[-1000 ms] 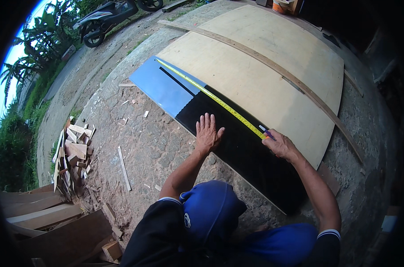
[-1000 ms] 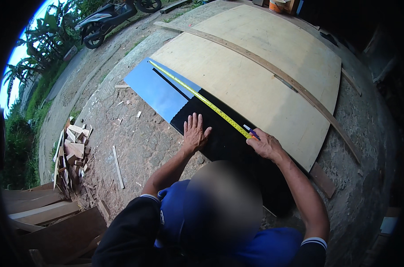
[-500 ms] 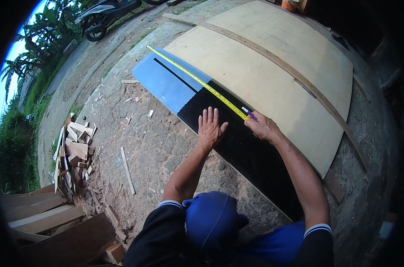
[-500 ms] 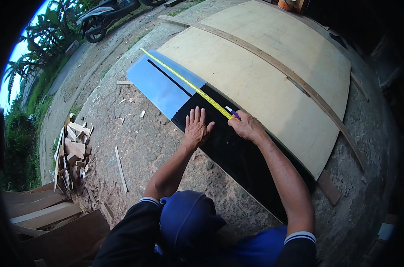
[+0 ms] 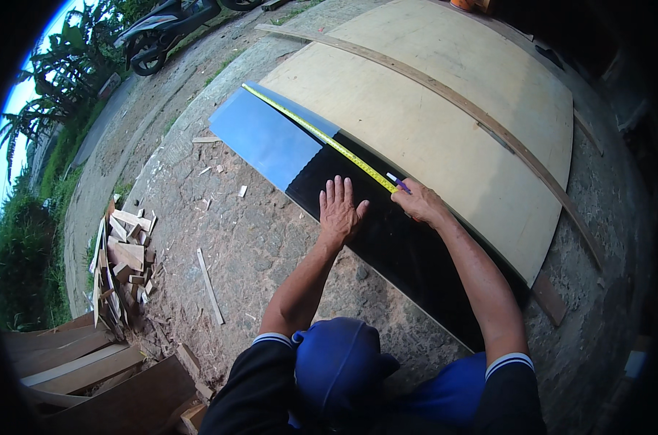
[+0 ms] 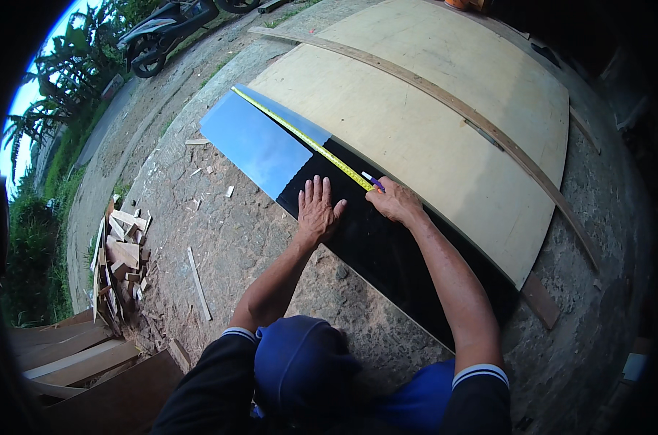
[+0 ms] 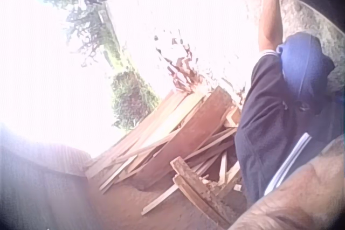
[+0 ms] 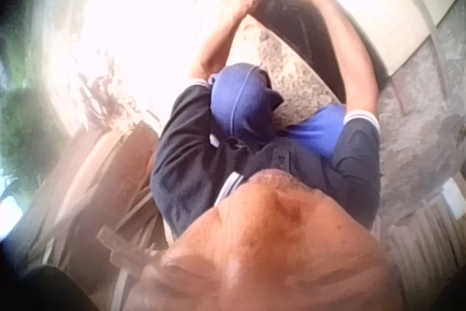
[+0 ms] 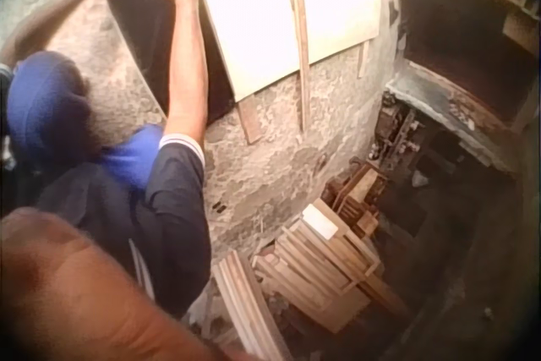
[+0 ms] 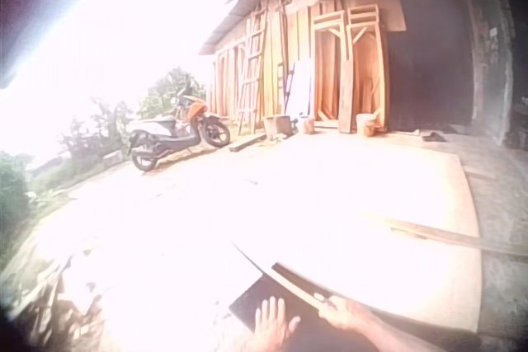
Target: The person walks into a workshop area and sits on the floor. They use a tape measure and a pen to measure and mark a large black board, then use a straight wooden strip as a guide to draw straight lines on the board.
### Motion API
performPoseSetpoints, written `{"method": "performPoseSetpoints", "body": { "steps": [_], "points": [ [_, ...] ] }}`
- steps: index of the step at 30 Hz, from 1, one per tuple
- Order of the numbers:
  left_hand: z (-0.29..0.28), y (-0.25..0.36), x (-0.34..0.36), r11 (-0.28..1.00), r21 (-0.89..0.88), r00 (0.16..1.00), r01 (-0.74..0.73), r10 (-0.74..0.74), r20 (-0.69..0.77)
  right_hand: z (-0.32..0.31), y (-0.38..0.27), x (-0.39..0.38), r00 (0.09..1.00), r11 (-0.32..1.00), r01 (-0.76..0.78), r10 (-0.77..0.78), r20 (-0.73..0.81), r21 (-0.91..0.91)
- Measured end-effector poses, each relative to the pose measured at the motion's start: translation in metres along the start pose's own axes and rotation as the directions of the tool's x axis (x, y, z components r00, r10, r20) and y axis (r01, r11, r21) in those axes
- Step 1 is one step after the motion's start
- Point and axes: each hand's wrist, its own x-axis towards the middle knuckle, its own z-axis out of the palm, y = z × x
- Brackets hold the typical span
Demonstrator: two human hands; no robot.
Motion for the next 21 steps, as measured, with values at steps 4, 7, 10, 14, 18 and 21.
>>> {"method": "performPoseSetpoints", "body": {
  "steps": [4, 7, 10, 14, 18, 21],
  "points": [
    [-0.003, -0.006, 0.004, 1.000, 0.011, 1.000, -0.008, 0.008, -0.018, -0.001, -0.006, -0.001, 1.000, 0.995, 0.004, -0.006, -0.023, -0.100],
    [-0.007, 0.007, 0.011, 0.998, 0.038, 0.998, -0.059, 0.060, -0.011, -0.013, 0.007, -0.009, 0.996, 0.989, 0.012, -0.024, -0.081, -0.150],
    [-0.004, 0.015, 0.011, 0.996, 0.068, 0.998, -0.055, 0.054, 0.024, -0.026, 0.037, -0.027, 0.998, 0.991, 0.012, -0.020, -0.057, -0.136],
    [0.008, -0.005, 0.009, 0.990, 0.144, 0.998, -0.010, 0.000, 0.069, -0.054, 0.091, -0.075, 0.999, 0.983, 0.041, -0.034, 0.041, -0.176],
    [0.004, -0.003, 0.010, 0.989, 0.142, 0.993, -0.043, 0.026, 0.116, -0.093, 0.191, -0.151, 0.999, 0.976, -0.008, 0.015, 0.030, -0.219],
    [0.005, -0.006, 0.014, 0.986, 0.155, 0.992, -0.056, 0.037, 0.119, -0.126, 0.260, -0.222, 0.996, 0.968, -0.059, 0.042, -0.076, -0.246]
  ]
}}
